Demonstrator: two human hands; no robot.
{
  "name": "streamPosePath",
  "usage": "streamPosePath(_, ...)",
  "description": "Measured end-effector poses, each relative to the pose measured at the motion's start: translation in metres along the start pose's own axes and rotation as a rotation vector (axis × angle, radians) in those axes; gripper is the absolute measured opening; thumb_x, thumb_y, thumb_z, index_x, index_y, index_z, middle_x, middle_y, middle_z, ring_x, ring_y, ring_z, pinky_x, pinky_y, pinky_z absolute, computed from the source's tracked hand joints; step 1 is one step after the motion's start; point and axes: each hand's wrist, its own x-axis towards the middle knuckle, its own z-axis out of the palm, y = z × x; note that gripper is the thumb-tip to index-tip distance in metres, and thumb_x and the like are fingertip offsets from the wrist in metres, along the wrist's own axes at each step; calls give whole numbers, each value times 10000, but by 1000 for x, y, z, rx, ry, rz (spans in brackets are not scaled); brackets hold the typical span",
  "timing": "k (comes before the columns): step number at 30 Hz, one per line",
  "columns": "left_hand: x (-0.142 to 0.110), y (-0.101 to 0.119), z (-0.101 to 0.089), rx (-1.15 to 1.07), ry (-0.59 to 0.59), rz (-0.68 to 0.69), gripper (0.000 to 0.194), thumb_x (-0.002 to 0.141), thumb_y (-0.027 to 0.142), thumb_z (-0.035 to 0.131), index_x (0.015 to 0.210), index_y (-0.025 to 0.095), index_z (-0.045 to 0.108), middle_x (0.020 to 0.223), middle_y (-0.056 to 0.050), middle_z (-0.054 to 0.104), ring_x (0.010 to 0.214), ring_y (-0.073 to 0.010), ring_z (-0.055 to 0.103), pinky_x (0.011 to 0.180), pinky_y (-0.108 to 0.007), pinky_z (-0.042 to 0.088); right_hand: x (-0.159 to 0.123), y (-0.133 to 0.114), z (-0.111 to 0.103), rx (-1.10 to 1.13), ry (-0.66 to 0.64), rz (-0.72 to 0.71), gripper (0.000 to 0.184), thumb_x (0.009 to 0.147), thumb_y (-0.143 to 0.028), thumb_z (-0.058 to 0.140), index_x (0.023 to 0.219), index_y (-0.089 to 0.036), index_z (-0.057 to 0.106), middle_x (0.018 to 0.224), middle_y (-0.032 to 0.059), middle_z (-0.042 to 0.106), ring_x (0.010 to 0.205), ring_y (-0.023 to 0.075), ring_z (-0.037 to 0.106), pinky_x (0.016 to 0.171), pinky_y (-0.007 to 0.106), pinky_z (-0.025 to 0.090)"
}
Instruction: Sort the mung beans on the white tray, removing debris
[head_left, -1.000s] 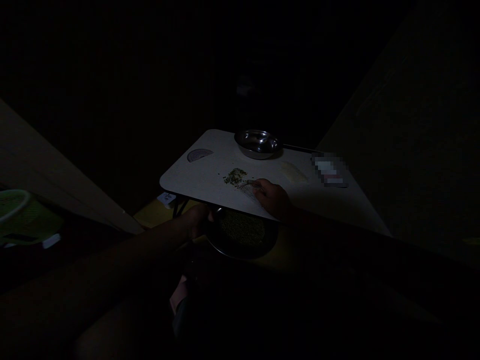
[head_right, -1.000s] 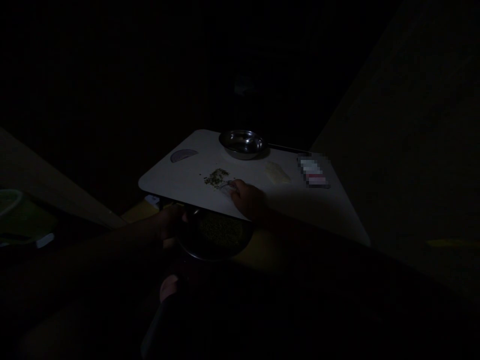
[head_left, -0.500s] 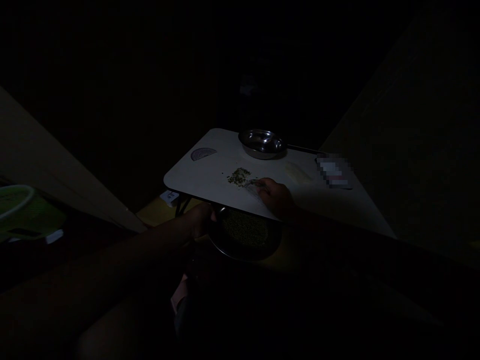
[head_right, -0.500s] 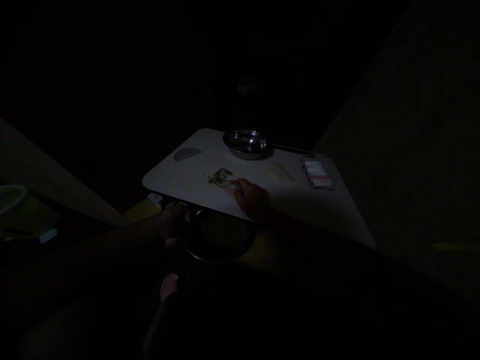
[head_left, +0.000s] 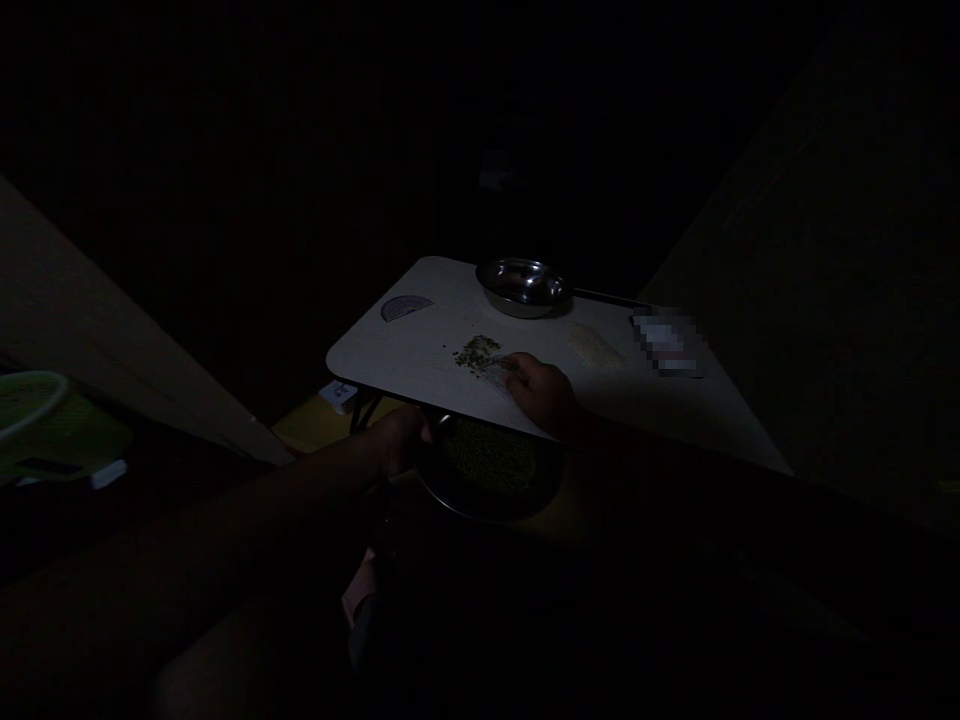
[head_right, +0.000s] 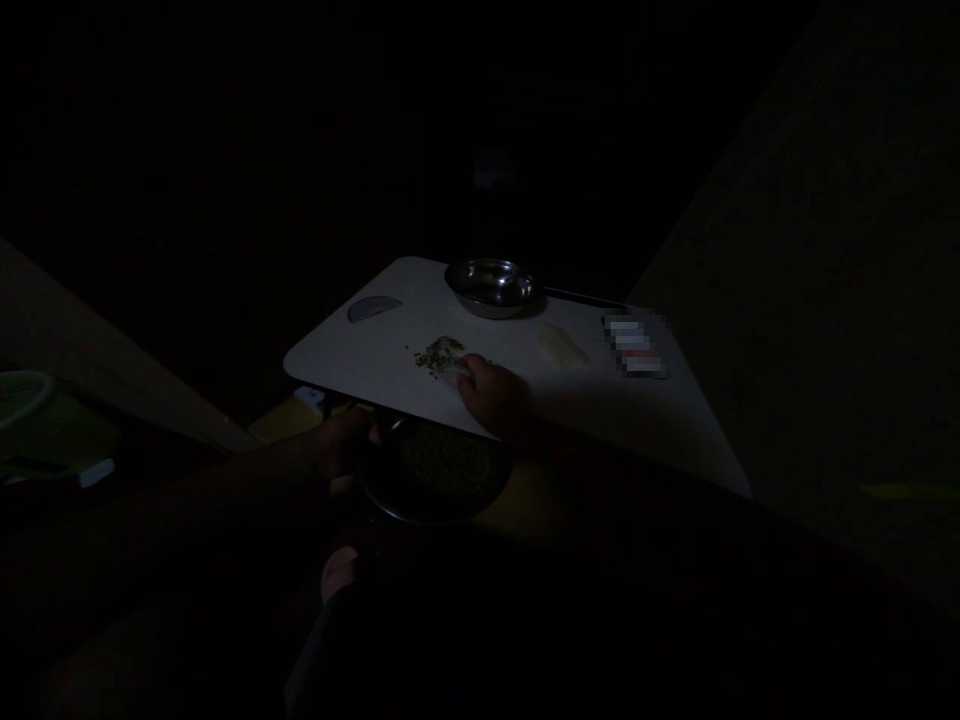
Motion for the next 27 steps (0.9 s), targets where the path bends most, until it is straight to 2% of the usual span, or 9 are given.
streamPosePath(8, -1, 1, -1, 2, -46, -56, 124, 409, 55, 375, 414, 177, 357, 343, -31, 386, 357, -130, 379, 336, -249, 313, 6, -9, 3, 12, -40, -77, 307, 734, -303, 377, 1002, -206, 493, 721, 20, 611, 627, 134, 539, 555, 236, 370)
streamPosePath(11, -2, 1, 0, 11, -47, -44, 119, 411, 60, 365, 401, 178, 348, 325, -36, 381, 342, -123, 376, 340, -242, 318, 5, -9, 3, 35, -16, -95, 311, 731, -303, 379, 997, -196, 498, 709, 25, 608, 611, 132, 532, 546, 241, 367)
streamPosePath(15, -2, 1, 0, 22, -43, -98, 111, 436, 65, 372, 431, 177, 369, 351, -43, 407, 357, -137, 402, 364, -261, 344, 0, -8, 0, 93, 1, -79, 312, 723, -289, 387, 986, -174, 509, 695, 27, 604, 603, 127, 526, 549, 242, 369)
streamPosePath(21, -3, 0, 0, 18, -32, 3, 136, 414, 42, 376, 400, 173, 341, 347, -23, 367, 359, -109, 371, 344, -233, 301, -5, -14, 0, 100, -36, -86, 314, 714, -286, 395, 978, -174, 523, 763, 40, 615, 666, 139, 540, 596, 252, 379)
streamPosePath(27, -1, 0, -2, -2, -31, -15, 139, 409, 36, 387, 413, 173, 362, 368, -36, 386, 389, -130, 387, 355, -254, 316, -3, -12, -2, 86, -9, -63, 324, 720, -295, 382, 988, -174, 516, 721, 35, 611, 648, 141, 539, 584, 252, 382)
